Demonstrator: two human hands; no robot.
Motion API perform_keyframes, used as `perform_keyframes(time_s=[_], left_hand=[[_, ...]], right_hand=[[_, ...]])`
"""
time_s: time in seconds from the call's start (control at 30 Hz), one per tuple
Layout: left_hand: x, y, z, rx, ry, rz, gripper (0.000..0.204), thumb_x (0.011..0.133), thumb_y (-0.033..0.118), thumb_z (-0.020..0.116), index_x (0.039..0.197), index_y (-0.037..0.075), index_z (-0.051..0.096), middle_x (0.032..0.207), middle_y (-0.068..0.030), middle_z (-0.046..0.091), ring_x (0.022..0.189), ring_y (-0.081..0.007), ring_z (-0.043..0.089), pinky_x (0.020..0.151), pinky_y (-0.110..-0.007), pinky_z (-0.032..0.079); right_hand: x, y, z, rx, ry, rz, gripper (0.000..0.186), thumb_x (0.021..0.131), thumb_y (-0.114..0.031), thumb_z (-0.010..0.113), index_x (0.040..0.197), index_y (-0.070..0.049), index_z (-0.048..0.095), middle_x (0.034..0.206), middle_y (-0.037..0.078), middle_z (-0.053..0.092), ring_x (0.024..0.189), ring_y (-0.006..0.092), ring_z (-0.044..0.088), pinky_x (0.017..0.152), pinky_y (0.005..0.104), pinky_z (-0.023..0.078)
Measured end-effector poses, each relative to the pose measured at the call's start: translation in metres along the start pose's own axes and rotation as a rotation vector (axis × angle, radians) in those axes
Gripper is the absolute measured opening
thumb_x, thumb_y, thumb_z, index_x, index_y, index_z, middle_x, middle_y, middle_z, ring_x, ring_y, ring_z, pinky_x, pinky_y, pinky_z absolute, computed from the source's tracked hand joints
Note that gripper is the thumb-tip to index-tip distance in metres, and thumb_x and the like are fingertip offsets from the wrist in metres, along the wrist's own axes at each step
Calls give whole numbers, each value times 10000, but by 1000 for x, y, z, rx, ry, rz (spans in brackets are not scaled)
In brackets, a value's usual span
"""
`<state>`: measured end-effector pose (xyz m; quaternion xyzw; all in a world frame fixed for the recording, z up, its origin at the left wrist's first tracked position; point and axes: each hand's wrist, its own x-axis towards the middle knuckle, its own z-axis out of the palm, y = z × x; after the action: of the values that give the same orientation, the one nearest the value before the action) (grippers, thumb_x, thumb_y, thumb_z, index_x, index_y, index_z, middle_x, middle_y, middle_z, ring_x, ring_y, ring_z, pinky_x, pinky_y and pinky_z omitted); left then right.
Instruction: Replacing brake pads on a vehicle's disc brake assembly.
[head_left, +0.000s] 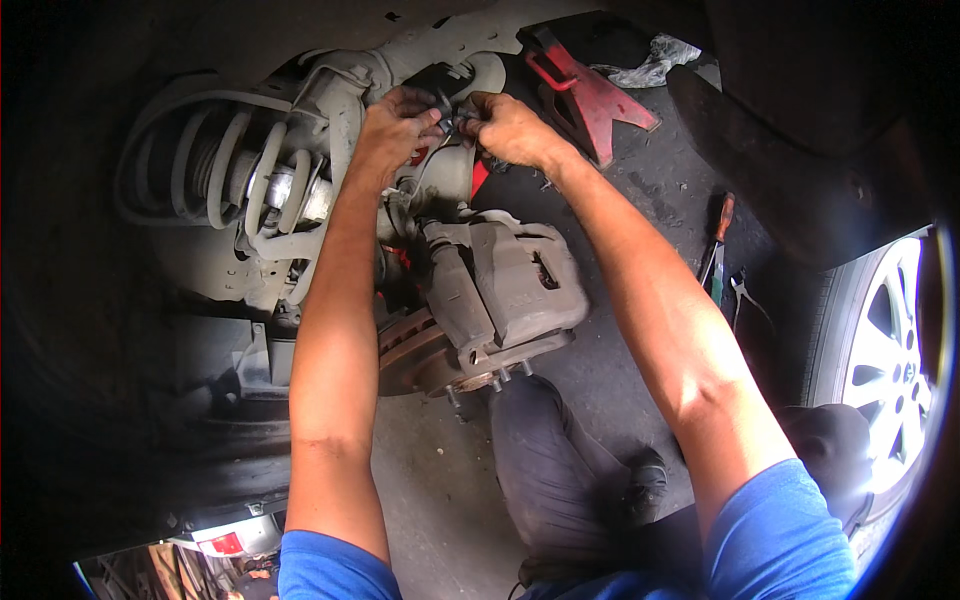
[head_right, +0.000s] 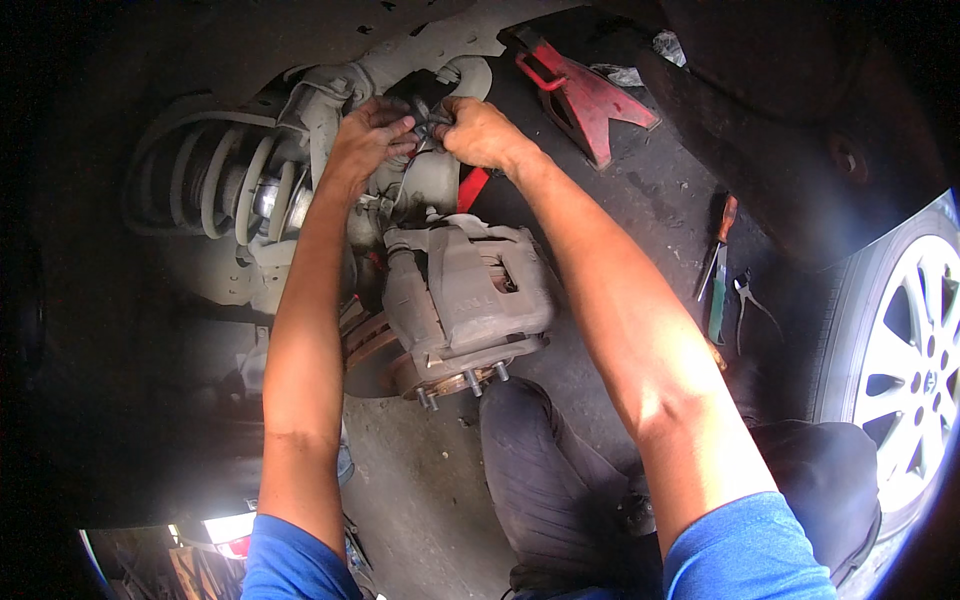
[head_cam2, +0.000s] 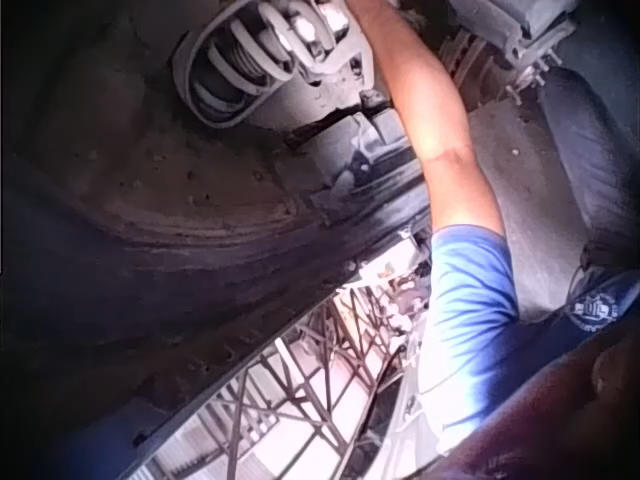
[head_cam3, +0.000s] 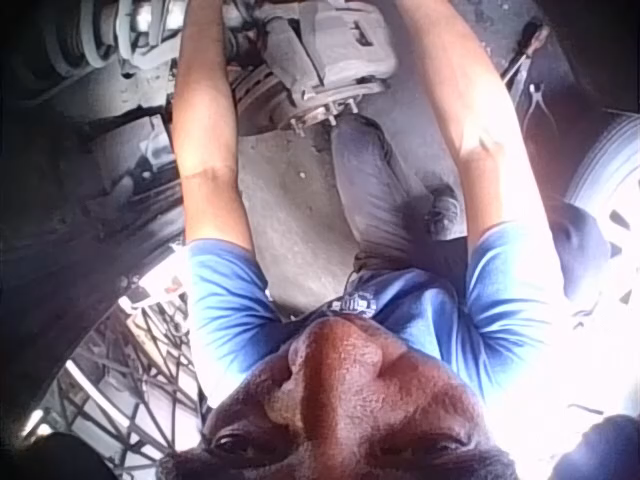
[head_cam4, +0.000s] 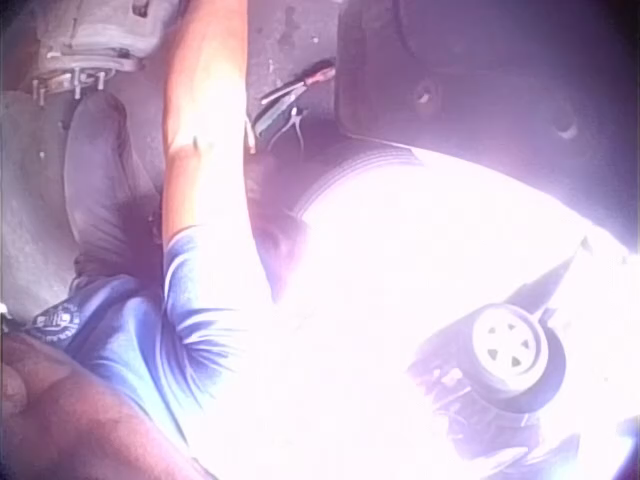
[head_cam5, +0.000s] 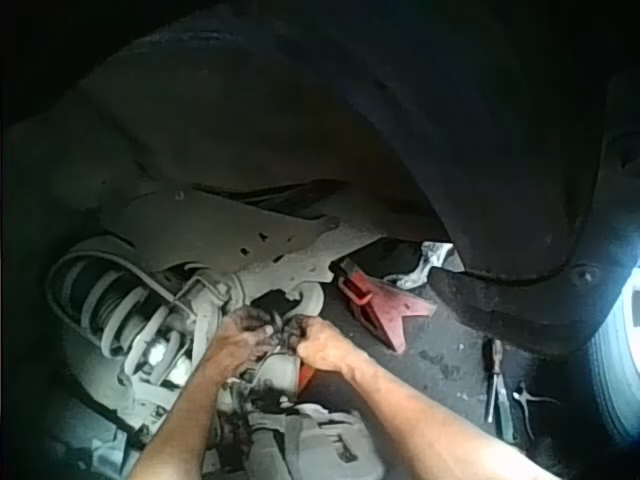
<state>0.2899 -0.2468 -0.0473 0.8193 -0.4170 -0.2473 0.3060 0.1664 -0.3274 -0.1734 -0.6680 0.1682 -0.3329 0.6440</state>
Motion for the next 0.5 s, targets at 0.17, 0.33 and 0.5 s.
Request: perform_keyframes(time_s=[0.17, 0.33, 0.5], left_hand=[[1, -1, -1, -31, -19, 61, 327, 895, 42, 718, 1169, -68, 577, 1086, -179, 660, 892, -230, 697, 792, -316, 609], [3, -3, -3, 2, -21, 98, 318, 875, 28, 728, 1146, -59, 585, 1076, -165, 662, 889, -228, 696, 804, -309, 605], [4, -4, -6, -27, -38, 85, 376, 864, 10, 722, 1181, -85, 543, 1083, -174, 656, 896, -234, 696, 817, -322, 611]], right_hand=[[5, 3, 4, -65, 61, -22, 496, 892, -239, 623, 1295, 43, 567, 1196, 274, 658, 1173, 383, 623, 1005, 397, 475], [10, 9, 7, 49, 85, 42, 567, 901, -229, 623, 1375, 56, 499, 1271, 277, 624, 1219, 374, 598, 1041, 381, 454], [14, 16, 10, 256, 47, 66, 569, 918, -192, 620, 1403, 63, 470, 1280, 264, 627, 1224, 362, 599, 1038, 374, 457]])
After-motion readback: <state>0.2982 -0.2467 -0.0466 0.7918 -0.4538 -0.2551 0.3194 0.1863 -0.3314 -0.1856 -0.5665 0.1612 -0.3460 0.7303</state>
